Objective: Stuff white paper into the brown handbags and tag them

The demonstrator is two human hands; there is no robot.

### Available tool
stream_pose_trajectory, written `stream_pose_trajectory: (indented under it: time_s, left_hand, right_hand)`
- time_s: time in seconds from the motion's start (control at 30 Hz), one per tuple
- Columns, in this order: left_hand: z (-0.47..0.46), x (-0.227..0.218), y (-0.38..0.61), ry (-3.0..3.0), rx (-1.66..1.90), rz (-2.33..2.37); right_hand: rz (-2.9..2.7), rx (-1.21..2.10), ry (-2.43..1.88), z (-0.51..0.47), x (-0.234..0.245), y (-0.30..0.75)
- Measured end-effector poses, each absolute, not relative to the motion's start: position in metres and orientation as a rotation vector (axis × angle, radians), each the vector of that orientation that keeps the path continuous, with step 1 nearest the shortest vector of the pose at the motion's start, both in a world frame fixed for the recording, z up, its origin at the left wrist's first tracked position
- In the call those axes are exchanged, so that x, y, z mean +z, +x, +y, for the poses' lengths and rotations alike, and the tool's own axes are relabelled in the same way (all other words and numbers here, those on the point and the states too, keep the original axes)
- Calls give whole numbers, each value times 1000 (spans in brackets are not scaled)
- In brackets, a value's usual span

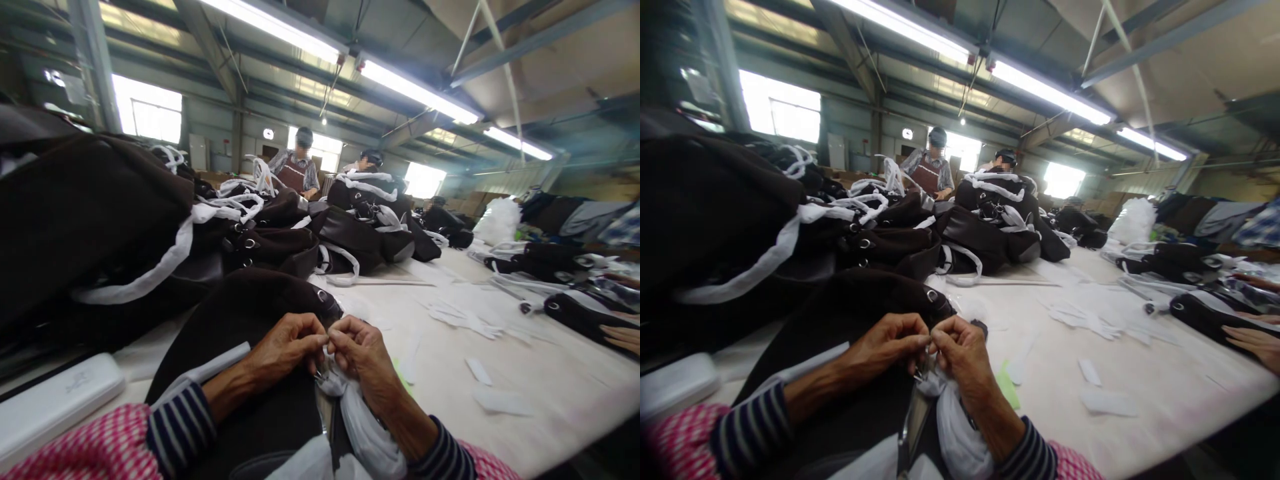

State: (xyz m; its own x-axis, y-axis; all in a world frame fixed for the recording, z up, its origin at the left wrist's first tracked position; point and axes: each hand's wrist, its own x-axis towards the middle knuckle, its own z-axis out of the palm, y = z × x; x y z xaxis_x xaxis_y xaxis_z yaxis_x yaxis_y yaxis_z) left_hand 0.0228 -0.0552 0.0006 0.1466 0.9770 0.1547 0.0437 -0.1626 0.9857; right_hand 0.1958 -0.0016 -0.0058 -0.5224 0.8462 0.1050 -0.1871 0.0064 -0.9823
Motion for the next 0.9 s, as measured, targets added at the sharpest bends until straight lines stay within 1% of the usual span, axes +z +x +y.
stream_pose_trajectory:
  time_s: [0.43,0.7,0.83,0.9]
  left_hand:
    - [-58,-5,21,1511,1185,1101]
    - [-56,-10,18,1491,1136,1123]
    - [-56,0,21,1510,1113,1194]
    - [-60,12,21,1550,1064,1267]
  right_hand:
    - [-1524,1704,-645,-2,-5,196]
    - [-1583,1614,-641,-1,-10,192]
    - [-1511,1654,-638,1,-10,189]
    - [-1520,1607,-650,3,-3,195]
